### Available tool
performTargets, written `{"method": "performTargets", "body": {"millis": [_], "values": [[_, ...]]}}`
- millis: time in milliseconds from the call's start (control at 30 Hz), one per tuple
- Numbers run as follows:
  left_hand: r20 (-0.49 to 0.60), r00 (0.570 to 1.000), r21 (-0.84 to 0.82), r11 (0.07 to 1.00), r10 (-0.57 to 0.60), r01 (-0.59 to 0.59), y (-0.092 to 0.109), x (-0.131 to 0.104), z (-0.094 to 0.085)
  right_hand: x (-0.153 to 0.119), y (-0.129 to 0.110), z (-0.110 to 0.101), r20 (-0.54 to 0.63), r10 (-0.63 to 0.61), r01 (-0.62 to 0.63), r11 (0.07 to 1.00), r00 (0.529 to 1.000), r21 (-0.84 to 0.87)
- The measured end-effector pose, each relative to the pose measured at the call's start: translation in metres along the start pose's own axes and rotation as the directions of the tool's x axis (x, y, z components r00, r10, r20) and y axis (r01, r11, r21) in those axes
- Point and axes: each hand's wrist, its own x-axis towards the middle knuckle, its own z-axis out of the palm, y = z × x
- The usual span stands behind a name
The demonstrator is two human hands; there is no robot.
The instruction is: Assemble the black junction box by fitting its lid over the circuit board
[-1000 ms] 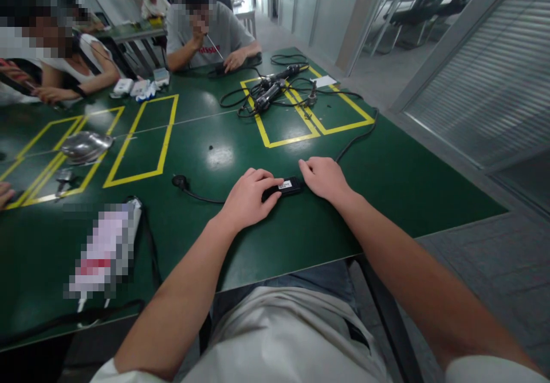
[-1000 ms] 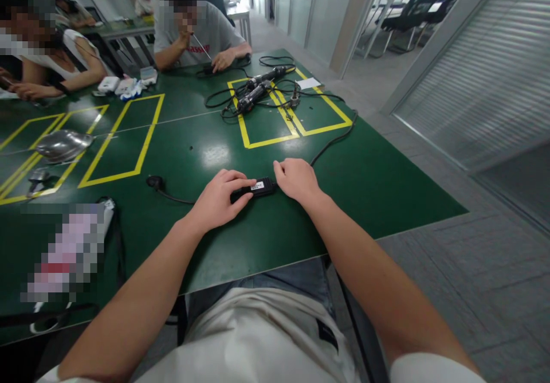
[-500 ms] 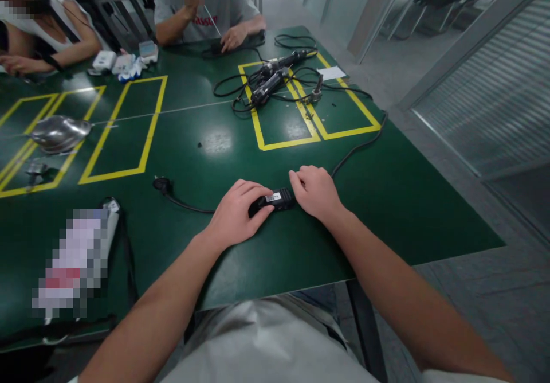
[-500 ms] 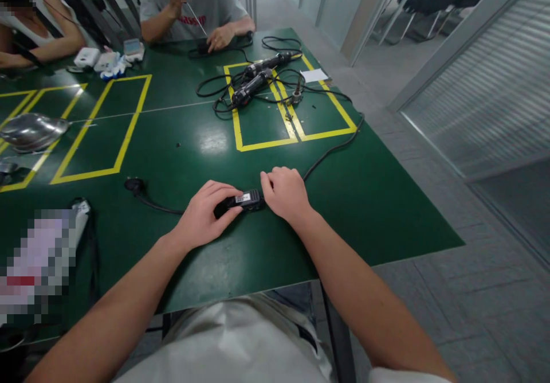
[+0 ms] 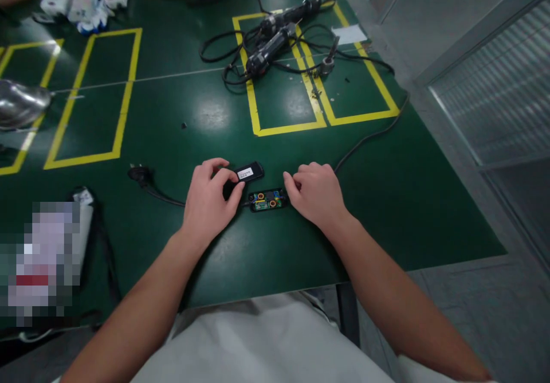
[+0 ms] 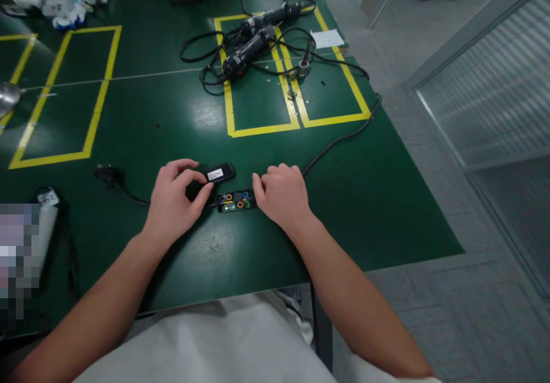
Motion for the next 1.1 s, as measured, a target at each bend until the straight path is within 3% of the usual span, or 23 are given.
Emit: {"method": "performTargets", "body": {"millis": [67,133,267,467,667,833,1000,1100], "values": [[-0.010,0.999,0.148,0.988,0.039,-0.037,0.003,-0.003,-0.004,-0.003,-0.002,0.000,-0.014,0.009,-0.009,1.000,1.000,0.009],[0.062,0.996,0.280,0.957,0.066,-0.081,0.007,-0.005,-0.008,-0.005,-0.004,0.001,-0.038,0.027,-0.027,1.000,0.999,0.010],[0.164,0.985,0.352,0.929,0.060,-0.116,0.013,-0.006,-0.008,-0.010,-0.006,0.003,-0.100,0.050,-0.049,0.999,0.994,0.014],[0.057,0.995,0.109,0.990,0.080,-0.086,0.007,-0.006,-0.009,-0.015,-0.003,-0.001,-0.233,0.023,0.004,0.993,0.972,0.117],[0.114,0.990,0.136,0.986,0.078,-0.093,0.005,-0.005,-0.008,-0.016,-0.001,0.001,-0.133,-0.002,0.011,0.998,0.991,0.063],[-0.027,1.000,-0.017,1.000,-0.001,0.000,0.003,-0.004,-0.006,-0.016,-0.003,0.000,-0.157,0.016,0.000,0.994,0.987,0.105],[0.107,0.991,-0.139,0.988,0.086,-0.070,-0.005,-0.003,-0.001,-0.018,-0.003,-0.006,-0.176,0.057,-0.016,0.974,0.983,0.226],[0.067,0.989,-0.166,0.979,0.131,-0.118,-0.003,-0.002,-0.005,-0.019,-0.002,-0.006,-0.141,0.070,-0.026,0.957,0.988,0.289]]}}
